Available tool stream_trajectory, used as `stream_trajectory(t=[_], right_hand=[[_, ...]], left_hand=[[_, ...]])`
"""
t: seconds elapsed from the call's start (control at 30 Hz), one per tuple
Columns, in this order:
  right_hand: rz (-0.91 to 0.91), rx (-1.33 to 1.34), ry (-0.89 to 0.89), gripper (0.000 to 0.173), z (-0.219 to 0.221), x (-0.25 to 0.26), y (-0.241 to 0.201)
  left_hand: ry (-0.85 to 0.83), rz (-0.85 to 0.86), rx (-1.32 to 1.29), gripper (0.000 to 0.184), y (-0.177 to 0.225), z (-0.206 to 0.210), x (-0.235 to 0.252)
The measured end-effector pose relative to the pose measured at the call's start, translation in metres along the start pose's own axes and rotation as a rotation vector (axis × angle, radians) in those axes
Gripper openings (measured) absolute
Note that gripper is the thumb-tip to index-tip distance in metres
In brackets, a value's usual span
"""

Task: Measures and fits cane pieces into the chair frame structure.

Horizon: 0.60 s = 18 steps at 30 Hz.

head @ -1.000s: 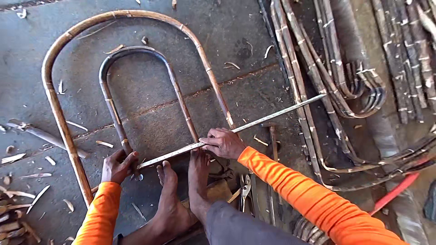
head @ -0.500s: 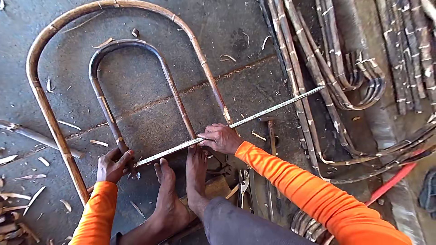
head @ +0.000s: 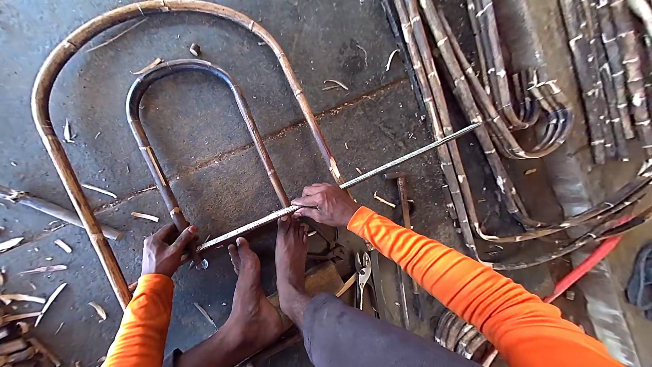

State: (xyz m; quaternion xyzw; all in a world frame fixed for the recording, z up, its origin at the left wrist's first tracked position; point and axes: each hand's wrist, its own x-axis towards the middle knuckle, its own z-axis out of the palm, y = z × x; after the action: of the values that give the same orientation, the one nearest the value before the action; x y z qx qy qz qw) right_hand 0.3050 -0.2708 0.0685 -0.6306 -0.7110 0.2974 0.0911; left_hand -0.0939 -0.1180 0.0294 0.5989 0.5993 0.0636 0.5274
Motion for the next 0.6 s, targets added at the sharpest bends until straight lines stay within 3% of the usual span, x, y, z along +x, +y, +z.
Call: stream_trajectory(t=[0.6], right_hand=[[0.003,0.006,-0.029,0.029,-0.0011,0.0022,0.0021]], left_hand=[[0.0,-0.032,-0.027,0.027,0.0,0.0012,-0.0001]])
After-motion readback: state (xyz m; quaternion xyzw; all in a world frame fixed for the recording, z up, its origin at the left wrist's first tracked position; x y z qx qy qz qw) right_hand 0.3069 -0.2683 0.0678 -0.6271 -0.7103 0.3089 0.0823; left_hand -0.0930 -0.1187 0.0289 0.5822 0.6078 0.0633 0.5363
